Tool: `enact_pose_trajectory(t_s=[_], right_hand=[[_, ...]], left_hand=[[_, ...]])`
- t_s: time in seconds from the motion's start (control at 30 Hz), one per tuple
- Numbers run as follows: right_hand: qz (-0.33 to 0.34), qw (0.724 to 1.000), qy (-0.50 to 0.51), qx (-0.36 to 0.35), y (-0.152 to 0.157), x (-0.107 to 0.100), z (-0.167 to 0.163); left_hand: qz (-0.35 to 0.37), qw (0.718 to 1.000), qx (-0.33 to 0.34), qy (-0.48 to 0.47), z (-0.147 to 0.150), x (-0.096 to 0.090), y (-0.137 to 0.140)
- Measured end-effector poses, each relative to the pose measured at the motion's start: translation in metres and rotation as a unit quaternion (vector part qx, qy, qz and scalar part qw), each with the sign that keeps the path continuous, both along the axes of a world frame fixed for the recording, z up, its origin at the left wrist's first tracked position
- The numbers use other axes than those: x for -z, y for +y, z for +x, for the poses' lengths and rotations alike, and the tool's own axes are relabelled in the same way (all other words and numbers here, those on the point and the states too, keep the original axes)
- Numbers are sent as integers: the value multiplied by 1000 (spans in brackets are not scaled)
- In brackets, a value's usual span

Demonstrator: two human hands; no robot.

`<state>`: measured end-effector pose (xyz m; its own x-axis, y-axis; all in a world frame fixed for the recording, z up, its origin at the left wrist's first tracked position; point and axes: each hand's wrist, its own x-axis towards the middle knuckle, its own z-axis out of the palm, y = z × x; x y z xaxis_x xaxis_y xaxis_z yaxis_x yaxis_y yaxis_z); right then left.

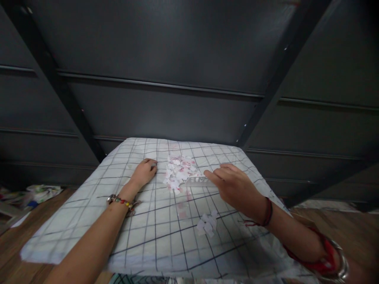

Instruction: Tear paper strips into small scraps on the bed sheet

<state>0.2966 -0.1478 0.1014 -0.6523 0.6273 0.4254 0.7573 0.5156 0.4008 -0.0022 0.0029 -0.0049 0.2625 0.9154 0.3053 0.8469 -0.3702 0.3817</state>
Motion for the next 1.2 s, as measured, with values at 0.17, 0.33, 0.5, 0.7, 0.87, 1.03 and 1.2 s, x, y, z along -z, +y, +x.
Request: enact_pose_trajectory(t_s=[0.17,0.33,0.5,0.7,0.87,1.03,1.2], right_hand=[[-16,1000,8,-25,0,4,2],[-23,999,21,-29,-3,1,4],[-52,998,3,-25,-4,0,-1],[-19,999,18,-39,-7,-3,10],[-22,1000,14,4,-7,-4,18],[-21,997,7,-70,-5,-4,2],[-24,997,-30,-63,2,-6,-6]], left_hand=[[-2,1000,2,2,0,-1,-1],[2,1000,-1,-19,0,1,1],[-3,1000,-1,6,-1,1,2],[-2,1000,-2,19,-1,3,3],[-1,1000,-7,2,-1,5,4],[-1,1000,0,0,-1,3,2],[-3,1000,0,-15,0,0,0]])
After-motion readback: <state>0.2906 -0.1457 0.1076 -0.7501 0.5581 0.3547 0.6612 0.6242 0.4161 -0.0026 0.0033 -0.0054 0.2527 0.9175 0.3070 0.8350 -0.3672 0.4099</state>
